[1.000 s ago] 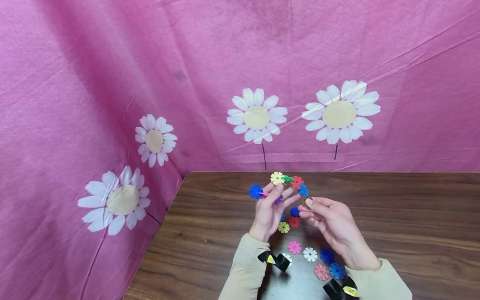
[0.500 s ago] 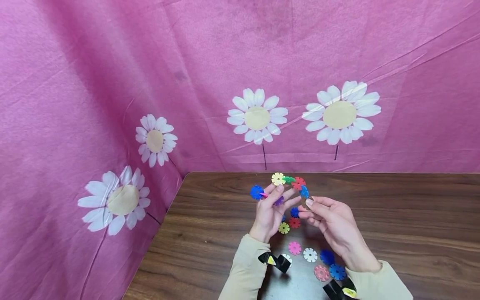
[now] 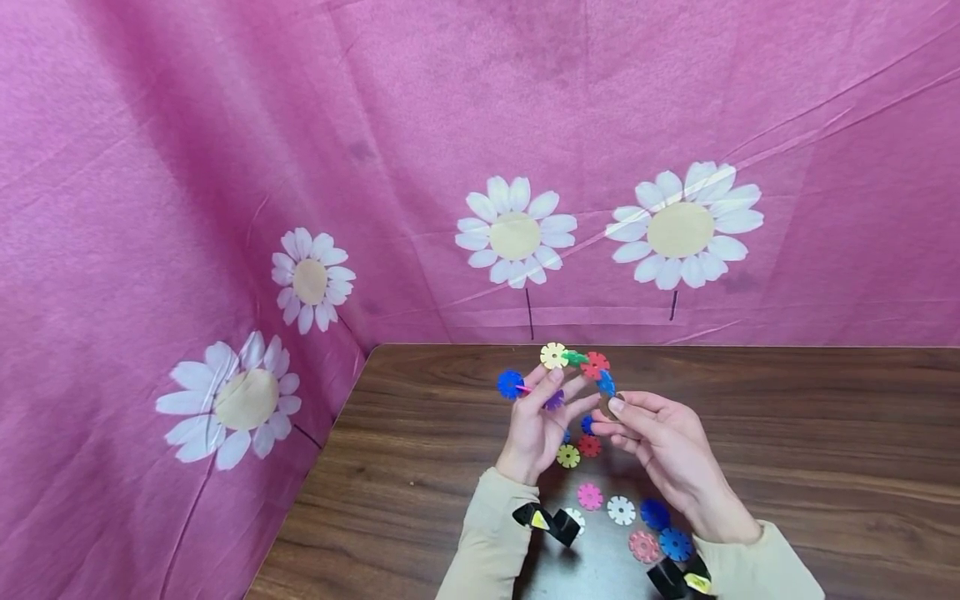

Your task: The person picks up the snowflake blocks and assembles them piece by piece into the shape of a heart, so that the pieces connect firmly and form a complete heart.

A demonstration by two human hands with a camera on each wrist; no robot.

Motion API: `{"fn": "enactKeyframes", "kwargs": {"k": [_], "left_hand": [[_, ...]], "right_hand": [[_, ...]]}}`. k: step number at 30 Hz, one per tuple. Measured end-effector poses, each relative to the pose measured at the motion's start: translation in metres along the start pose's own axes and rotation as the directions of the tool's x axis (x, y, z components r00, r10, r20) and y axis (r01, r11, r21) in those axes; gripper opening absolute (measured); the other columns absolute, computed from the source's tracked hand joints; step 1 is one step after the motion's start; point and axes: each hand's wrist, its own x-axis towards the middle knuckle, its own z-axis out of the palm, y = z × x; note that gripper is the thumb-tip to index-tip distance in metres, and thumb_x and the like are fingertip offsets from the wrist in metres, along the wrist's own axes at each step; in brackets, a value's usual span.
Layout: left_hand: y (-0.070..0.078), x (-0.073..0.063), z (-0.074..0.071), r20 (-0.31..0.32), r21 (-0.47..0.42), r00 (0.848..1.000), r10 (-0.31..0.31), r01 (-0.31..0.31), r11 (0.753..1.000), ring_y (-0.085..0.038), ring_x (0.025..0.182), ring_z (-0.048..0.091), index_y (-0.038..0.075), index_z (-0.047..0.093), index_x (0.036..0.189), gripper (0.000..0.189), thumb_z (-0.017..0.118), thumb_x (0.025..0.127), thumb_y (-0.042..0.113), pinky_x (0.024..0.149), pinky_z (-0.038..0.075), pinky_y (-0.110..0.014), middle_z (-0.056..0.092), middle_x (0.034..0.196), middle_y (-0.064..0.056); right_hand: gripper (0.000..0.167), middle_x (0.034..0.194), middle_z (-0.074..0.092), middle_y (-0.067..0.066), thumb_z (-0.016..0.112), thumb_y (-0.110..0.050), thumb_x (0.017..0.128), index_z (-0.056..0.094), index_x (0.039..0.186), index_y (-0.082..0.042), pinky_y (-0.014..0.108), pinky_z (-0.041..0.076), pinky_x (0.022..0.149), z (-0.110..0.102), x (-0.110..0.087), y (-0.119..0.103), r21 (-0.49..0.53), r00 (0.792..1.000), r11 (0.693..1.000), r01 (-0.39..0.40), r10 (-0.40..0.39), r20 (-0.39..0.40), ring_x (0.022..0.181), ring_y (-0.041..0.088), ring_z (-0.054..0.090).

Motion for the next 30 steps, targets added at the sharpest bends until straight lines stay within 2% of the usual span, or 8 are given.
{"fn": "enactKeyframes", "kwargs": {"k": [5,12,19,24,27,30], "left_hand": [[0.001,0.0,0.0,0.012,-0.027,1.0,-0.028,0.028,0.999,-0.015,0.106,0.065,0.022,0.06,0.108,0.025,0.039,0.099,0.011,0.093,0.052,-0.042,0.068,0.111,0.002],[-0.001,0.0,0.001,0.008,-0.13,0.998,-0.057,0.057,0.99,-0.019,0.112,0.059,0.026,0.054,0.098,0.022,0.036,0.099,0.013,0.101,0.044,-0.044,0.063,0.113,0.002],[-0.007,0.003,0.001,0.033,-0.186,0.998,-0.057,0.062,0.981,-0.018,0.112,0.057,0.027,0.048,0.108,0.019,0.039,0.098,0.013,0.1,0.043,-0.038,0.061,0.113,0.003],[-0.009,0.003,0.003,0.045,-0.185,0.997,-0.064,0.071,0.98,-0.015,0.11,0.056,0.026,0.044,0.116,0.024,0.038,0.097,0.012,0.101,0.042,-0.034,0.06,0.112,0.004],[-0.009,0.003,0.004,0.016,-0.171,0.996,-0.086,0.087,0.981,-0.015,0.111,0.056,0.024,0.044,0.119,0.024,0.037,0.098,0.015,0.099,0.043,-0.034,0.06,0.113,0.004],[-0.008,0.003,0.004,-0.019,-0.155,0.994,-0.103,0.099,0.983,-0.015,0.108,0.057,0.023,0.045,0.115,0.019,0.036,0.1,0.018,0.096,0.043,-0.035,0.06,0.109,0.003]], "right_hand": [[0.014,0.087,0.075,0.001,0.055,-0.007,0.097,0.068,0.096,-0.012,0.023,0.058,0.07,0.0,0.0,0.002,0.008,1.0,1.0,0.01,-0.01,0.006,0.077,0.013,0.074],[0.012,0.088,0.075,0.002,0.054,-0.006,0.098,0.064,0.098,-0.012,0.025,0.058,0.073,-0.001,0.001,0.003,0.039,0.999,0.999,0.034,-0.036,0.03,0.078,0.014,0.074],[0.012,0.089,0.075,0.003,0.053,-0.006,0.098,0.063,0.099,-0.011,0.025,0.058,0.072,-0.003,0.002,0.001,0.034,0.997,0.998,0.055,-0.057,0.052,0.078,0.015,0.073],[0.011,0.09,0.075,0.003,0.053,-0.004,0.097,0.062,0.099,-0.009,0.027,0.059,0.073,-0.003,0.002,0.001,0.04,0.995,0.997,0.062,-0.065,0.074,0.078,0.015,0.073],[0.011,0.09,0.075,0.004,0.053,-0.003,0.097,0.062,0.099,-0.009,0.027,0.059,0.074,-0.003,0.002,0.001,0.05,0.994,0.997,0.061,-0.065,0.084,0.078,0.016,0.073],[0.011,0.09,0.075,0.004,0.052,-0.003,0.098,0.062,0.099,-0.009,0.028,0.059,0.074,-0.003,0.002,0.002,0.052,0.993,0.997,0.058,-0.063,0.097,0.078,0.015,0.073]]}}
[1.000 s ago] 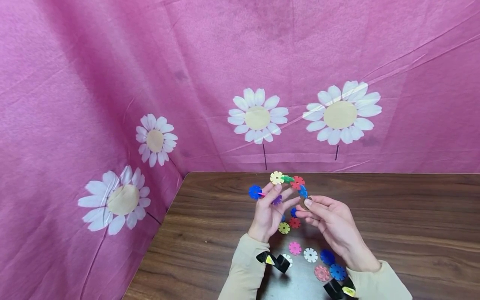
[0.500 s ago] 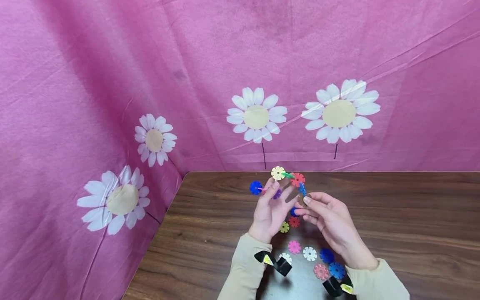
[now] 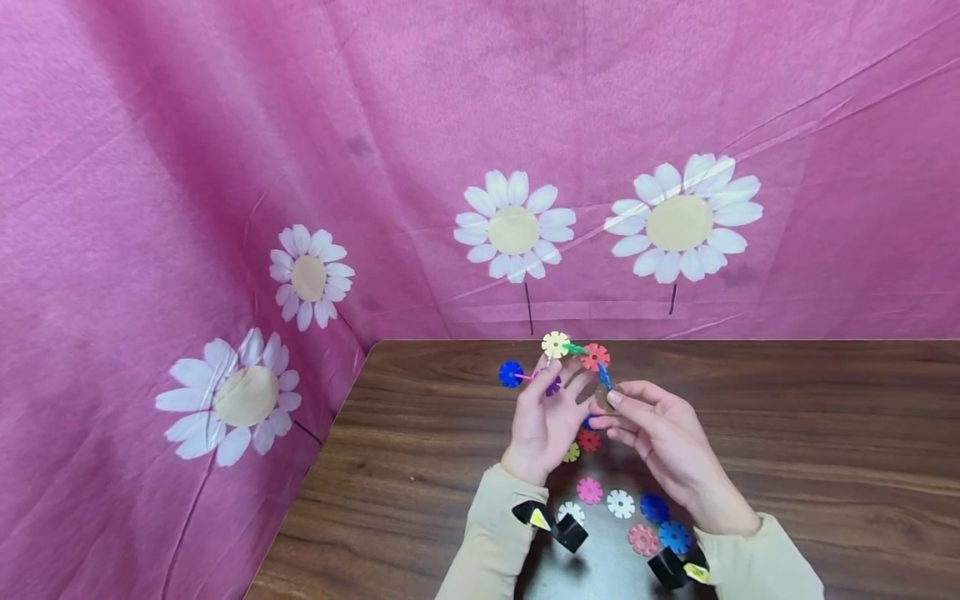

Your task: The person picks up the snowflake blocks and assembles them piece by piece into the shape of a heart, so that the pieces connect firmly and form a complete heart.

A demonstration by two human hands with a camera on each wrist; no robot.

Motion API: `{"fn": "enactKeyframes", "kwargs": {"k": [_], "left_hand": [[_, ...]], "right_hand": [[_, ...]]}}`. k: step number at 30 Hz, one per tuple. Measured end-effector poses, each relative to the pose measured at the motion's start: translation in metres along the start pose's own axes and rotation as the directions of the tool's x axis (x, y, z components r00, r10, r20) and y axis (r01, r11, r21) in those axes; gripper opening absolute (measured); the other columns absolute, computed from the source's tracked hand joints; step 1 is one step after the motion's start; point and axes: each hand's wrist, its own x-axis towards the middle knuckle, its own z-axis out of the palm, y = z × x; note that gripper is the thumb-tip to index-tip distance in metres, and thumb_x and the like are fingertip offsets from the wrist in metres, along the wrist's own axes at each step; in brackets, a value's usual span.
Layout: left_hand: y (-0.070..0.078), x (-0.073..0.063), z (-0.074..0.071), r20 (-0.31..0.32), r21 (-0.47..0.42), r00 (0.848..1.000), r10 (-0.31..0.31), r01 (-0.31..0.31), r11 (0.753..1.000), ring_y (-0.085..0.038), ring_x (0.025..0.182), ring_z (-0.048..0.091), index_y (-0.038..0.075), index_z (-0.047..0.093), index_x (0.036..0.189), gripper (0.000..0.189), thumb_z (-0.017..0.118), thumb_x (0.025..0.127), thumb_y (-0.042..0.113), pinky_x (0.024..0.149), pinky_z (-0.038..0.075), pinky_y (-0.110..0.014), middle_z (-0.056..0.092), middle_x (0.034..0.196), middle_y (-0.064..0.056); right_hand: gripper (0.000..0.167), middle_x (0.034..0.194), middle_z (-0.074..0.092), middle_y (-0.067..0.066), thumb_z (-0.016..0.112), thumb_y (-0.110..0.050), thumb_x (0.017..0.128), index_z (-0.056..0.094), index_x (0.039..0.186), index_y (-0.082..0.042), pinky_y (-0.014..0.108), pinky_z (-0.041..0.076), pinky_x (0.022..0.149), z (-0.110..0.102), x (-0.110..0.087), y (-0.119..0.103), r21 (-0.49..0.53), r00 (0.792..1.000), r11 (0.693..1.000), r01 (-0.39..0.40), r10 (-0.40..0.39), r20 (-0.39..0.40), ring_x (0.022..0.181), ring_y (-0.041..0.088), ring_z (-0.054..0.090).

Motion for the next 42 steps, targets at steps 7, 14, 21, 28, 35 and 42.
{"fn": "enactKeyframes", "kwargs": {"k": [7,14,21,28,35,42], "left_hand": [[0.002,0.001,0.0,-0.029,0.015,1.0,0.002,-0.001,1.0,-0.016,0.105,0.057,0.021,0.045,0.112,0.015,0.038,0.099,0.018,0.094,0.045,-0.036,0.058,0.105,0.002],[0.006,0.001,-0.004,-0.021,0.023,1.0,-0.017,0.017,1.0,-0.017,0.109,0.057,0.025,0.051,0.113,0.019,0.036,0.103,0.03,0.097,0.045,-0.042,0.057,0.114,0.002],[0.015,0.0,-0.007,-0.038,0.021,0.999,-0.004,0.005,1.0,-0.015,0.108,0.058,0.026,0.055,0.105,0.023,0.033,0.104,0.032,0.094,0.047,-0.041,0.059,0.11,0.005],[0.025,0.0,-0.009,-0.036,-0.001,0.999,-0.003,0.003,1.0,-0.013,0.108,0.056,0.019,0.057,0.11,0.031,0.031,0.104,0.034,0.088,0.044,-0.033,0.061,0.116,0.006],[0.027,-0.001,-0.009,-0.037,-0.014,0.999,-0.01,0.01,1.0,-0.013,0.11,0.055,0.02,0.055,0.113,0.031,0.03,0.104,0.035,0.087,0.043,-0.032,0.06,0.12,0.005],[0.028,-0.001,-0.009,-0.033,-0.027,0.999,-0.011,0.01,1.0,-0.013,0.111,0.054,0.02,0.052,0.116,0.03,0.03,0.104,0.035,0.087,0.041,-0.032,0.06,0.12,0.005]], "right_hand": [[0.013,0.09,0.075,0.003,0.051,-0.006,0.099,0.063,0.099,-0.01,0.027,0.059,0.074,-0.002,0.001,0.001,-0.016,1.0,1.0,-0.014,0.014,0.008,0.078,0.014,0.073],[0.013,0.09,0.075,0.002,0.051,-0.006,0.099,0.063,0.098,-0.011,0.027,0.059,0.073,-0.003,0.002,0.002,-0.03,0.999,0.999,-0.039,0.039,0.003,0.077,0.014,0.073],[0.018,0.092,0.074,0.001,0.046,-0.005,0.101,0.062,0.103,-0.012,0.024,0.058,0.076,-0.012,0.0,0.0,-0.03,0.997,1.0,-0.007,0.009,0.078,0.081,0.013,0.072],[0.021,0.094,0.075,-0.001,0.044,-0.011,0.103,0.064,0.106,-0.012,0.022,0.055,0.073,-0.026,0.003,-0.001,-0.053,0.998,0.999,0.005,-0.002,0.058,0.08,0.012,0.07],[0.03,0.089,0.072,-0.003,0.064,-0.017,0.093,0.06,0.116,0.001,0.029,0.056,0.071,-0.034,0.008,0.017,-0.495,0.987,0.855,-0.154,0.158,-0.034,0.076,0.012,0.066],[0.034,0.096,0.069,0.015,0.073,-0.014,0.082,0.064,0.109,0.006,0.024,0.052,0.066,-0.036,0.009,0.037,-0.735,0.959,0.678,0.012,0.199,0.2,0.076,0.009,0.062]]}}
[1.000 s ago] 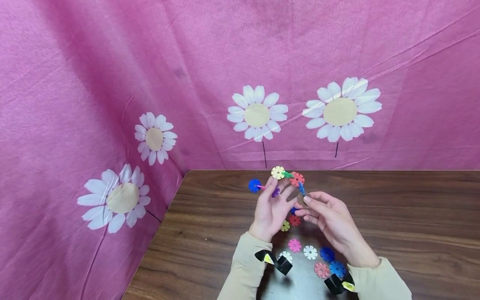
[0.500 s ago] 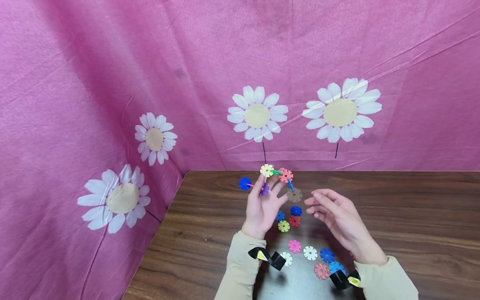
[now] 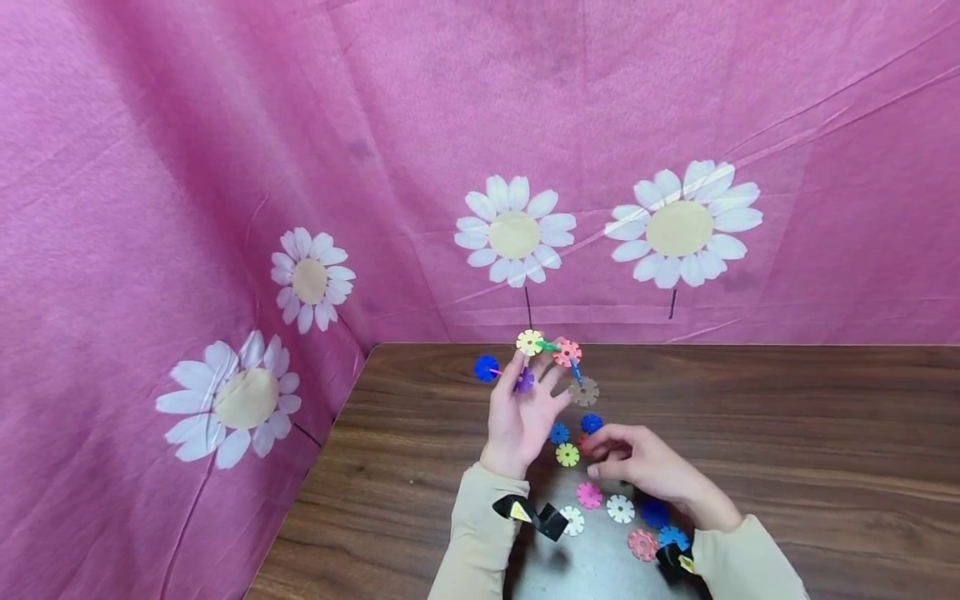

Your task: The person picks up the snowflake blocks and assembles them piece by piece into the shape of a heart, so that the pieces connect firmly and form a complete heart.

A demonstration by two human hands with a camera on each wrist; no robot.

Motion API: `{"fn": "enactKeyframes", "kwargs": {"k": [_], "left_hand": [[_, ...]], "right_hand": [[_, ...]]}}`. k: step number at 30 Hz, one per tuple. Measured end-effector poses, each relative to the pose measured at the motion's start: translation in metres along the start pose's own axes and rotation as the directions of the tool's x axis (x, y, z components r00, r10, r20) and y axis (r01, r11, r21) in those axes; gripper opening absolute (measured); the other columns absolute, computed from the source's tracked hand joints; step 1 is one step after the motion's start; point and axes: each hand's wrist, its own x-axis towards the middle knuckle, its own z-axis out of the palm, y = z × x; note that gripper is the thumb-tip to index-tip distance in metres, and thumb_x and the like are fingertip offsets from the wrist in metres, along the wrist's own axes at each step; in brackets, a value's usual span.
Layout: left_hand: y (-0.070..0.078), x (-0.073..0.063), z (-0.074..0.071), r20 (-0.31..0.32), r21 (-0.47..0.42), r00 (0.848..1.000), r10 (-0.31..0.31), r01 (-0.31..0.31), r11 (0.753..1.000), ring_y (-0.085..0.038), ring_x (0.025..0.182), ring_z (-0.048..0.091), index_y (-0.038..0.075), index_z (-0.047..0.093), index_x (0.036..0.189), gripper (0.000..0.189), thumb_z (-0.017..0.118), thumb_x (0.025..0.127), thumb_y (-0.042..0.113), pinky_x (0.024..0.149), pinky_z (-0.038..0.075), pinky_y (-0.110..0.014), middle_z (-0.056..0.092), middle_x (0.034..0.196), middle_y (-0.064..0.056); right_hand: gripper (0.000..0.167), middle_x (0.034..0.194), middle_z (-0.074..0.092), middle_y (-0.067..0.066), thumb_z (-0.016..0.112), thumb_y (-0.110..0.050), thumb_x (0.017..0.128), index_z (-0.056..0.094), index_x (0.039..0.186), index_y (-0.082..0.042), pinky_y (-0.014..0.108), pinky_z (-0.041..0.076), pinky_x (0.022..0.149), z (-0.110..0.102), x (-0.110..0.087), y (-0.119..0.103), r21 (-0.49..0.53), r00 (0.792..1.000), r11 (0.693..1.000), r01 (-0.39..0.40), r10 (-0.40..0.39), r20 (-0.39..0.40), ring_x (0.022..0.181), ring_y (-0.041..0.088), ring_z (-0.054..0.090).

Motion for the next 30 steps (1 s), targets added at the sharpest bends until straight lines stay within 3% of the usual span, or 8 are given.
{"fn": "enactKeyframes", "kwargs": {"k": [6,13,22,30], "left_hand": [[0.0,0.0,0.001,0.001,-0.013,1.0,-0.001,0.001,1.0,-0.012,0.108,0.054,0.02,0.053,0.113,0.03,0.03,0.104,0.035,0.084,0.041,-0.03,0.06,0.117,0.005],[0.0,0.0,0.002,0.004,-0.001,1.0,0.01,-0.01,1.0,-0.013,0.11,0.055,0.021,0.054,0.112,0.029,0.03,0.104,0.033,0.086,0.039,-0.031,0.061,0.113,0.006],[-0.001,-0.001,0.002,-0.009,0.02,1.0,0.007,-0.007,1.0,-0.015,0.115,0.054,0.021,0.053,0.113,0.027,0.031,0.104,0.033,0.09,0.038,-0.033,0.06,0.115,0.005],[-0.001,0.0,0.003,-0.018,0.015,1.0,0.009,-0.008,1.0,-0.016,0.116,0.054,0.021,0.054,0.111,0.027,0.031,0.104,0.033,0.094,0.038,-0.036,0.061,0.115,0.004]], "right_hand": [[0.032,0.096,0.067,0.012,0.075,-0.009,0.073,0.067,0.103,0.0,0.021,0.045,0.065,0.008,0.0,0.007,-0.146,0.991,0.984,0.104,-0.09,0.095,0.076,0.003,0.054],[0.034,0.096,0.062,0.002,0.078,-0.007,0.064,0.07,0.096,-0.012,0.022,0.04,0.069,0.015,-0.004,0.007,-0.325,0.989,0.936,0.136,-0.11,0.096,0.083,0.008,0.049],[0.035,0.09,0.055,-0.001,0.08,-0.003,0.059,0.069,0.09,-0.017,0.027,0.036,0.071,0.024,-0.005,0.001,-0.45,0.999,0.892,0.04,-0.024,0.043,0.084,0.015,0.045],[0.034,0.084,0.05,-0.005,0.079,-0.003,0.057,0.065,0.083,-0.021,0.026,0.034,0.07,0.026,-0.004,0.004,-0.512,1.0,0.859,0.028,-0.026,0.011,0.081,0.014,0.041]]}}
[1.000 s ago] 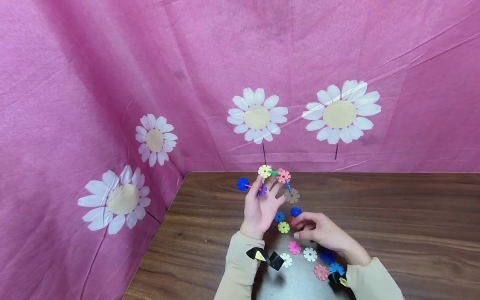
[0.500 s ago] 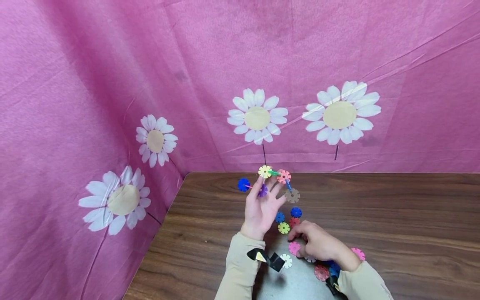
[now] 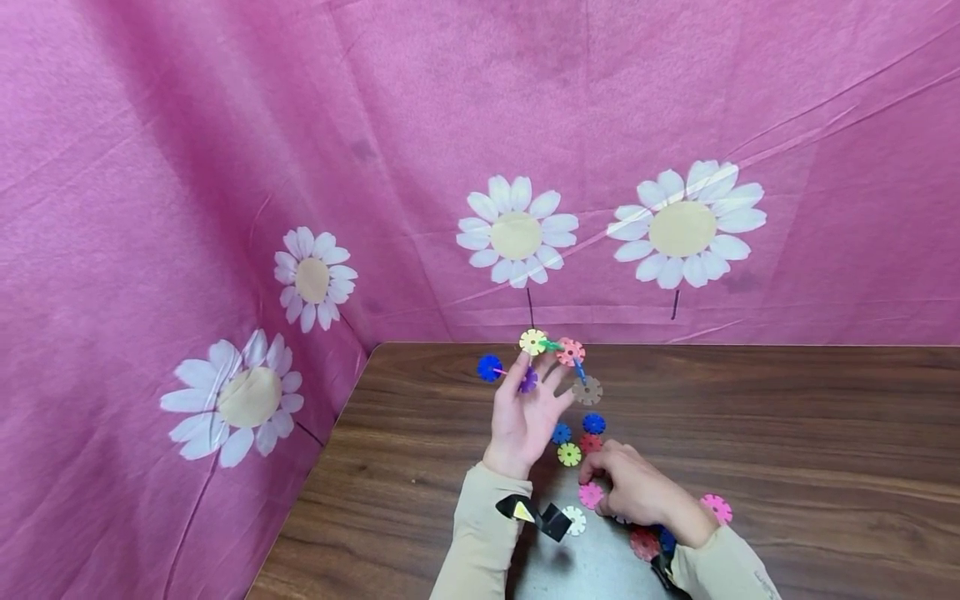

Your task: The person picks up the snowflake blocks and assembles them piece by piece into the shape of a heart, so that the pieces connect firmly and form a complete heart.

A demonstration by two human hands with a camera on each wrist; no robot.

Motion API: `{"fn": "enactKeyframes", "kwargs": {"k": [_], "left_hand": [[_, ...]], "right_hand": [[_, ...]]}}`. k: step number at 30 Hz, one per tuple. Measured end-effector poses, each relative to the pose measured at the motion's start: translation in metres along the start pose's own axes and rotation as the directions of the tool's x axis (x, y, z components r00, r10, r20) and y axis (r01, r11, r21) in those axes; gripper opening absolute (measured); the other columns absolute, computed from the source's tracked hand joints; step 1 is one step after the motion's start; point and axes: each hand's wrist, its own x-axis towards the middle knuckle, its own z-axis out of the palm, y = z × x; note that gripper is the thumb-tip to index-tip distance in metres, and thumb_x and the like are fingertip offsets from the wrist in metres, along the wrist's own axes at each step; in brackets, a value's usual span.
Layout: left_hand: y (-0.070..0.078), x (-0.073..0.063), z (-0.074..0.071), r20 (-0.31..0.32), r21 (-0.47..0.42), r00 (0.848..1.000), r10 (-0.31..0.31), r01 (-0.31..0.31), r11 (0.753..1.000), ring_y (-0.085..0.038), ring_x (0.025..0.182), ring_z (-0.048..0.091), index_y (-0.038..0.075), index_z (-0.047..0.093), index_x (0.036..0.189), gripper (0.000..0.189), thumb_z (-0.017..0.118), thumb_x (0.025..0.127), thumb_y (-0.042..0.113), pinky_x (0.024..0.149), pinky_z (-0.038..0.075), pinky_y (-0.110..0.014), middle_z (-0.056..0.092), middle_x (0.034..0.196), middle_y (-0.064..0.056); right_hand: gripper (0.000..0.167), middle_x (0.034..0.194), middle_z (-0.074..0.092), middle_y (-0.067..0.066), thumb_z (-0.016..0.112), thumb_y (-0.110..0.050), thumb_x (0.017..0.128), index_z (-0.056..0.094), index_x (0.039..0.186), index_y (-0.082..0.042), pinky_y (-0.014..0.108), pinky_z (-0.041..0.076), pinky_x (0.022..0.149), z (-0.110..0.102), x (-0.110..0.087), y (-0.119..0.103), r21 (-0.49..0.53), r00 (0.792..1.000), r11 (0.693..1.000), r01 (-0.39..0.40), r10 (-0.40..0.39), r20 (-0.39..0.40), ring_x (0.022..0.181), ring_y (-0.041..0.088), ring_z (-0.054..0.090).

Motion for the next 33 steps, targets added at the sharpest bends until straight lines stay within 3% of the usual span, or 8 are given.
{"fn": "enactKeyframes", "kwargs": {"k": [9,21,28,33], "left_hand": [[-0.0013,0.0013,-0.0012,0.031,-0.014,0.999,0.015,-0.015,1.0,-0.014,0.111,0.056,0.021,0.056,0.11,0.028,0.03,0.104,0.03,0.086,0.044,-0.032,0.061,0.113,0.005],[-0.0009,0.001,-0.0022,0.03,-0.007,0.999,0.017,-0.017,1.0,-0.014,0.112,0.056,0.02,0.056,0.11,0.027,0.031,0.104,0.029,0.088,0.044,-0.033,0.061,0.115,0.004],[-0.0019,0.0012,-0.0032,0.02,-0.013,0.999,0.035,-0.034,0.999,-0.014,0.109,0.056,0.024,0.056,0.101,0.025,0.032,0.104,0.025,0.084,0.043,-0.032,0.061,0.109,0.004],[-0.0027,0.0016,-0.0036,0.01,-0.023,0.999,0.042,-0.042,0.999,-0.014,0.106,0.057,0.027,0.055,0.095,0.025,0.033,0.104,0.022,0.083,0.042,-0.03,0.062,0.106,0.005]], "right_hand": [[0.033,0.082,0.049,-0.003,0.079,-0.004,0.055,0.062,0.079,-0.019,0.026,0.033,0.067,-0.0017,-0.0004,-0.0031,-0.019,1.0,1.0,0.014,-0.014,-0.012,0.079,0.013,0.04],[0.031,0.079,0.049,-0.002,0.078,-0.006,0.055,0.058,0.076,-0.015,0.026,0.032,0.065,-0.0017,0.0013,-0.0041,-0.031,1.0,0.999,-0.012,0.012,-0.012,0.075,0.013,0.04],[0.032,0.066,0.05,-0.005,0.076,0.0,0.056,0.056,0.077,-0.011,0.02,0.036,0.05,-0.0029,0.0015,-0.0026,0.06,1.0,0.998,0.012,-0.011,-0.001,0.057,0.002,0.043],[0.029,0.064,0.05,-0.008,0.075,0.001,0.06,0.057,0.079,-0.012,0.02,0.036,0.05,-0.0026,0.0018,-0.0023,0.056,1.0,0.998,-0.002,0.003,-0.025,0.056,0.001,0.042]]}}
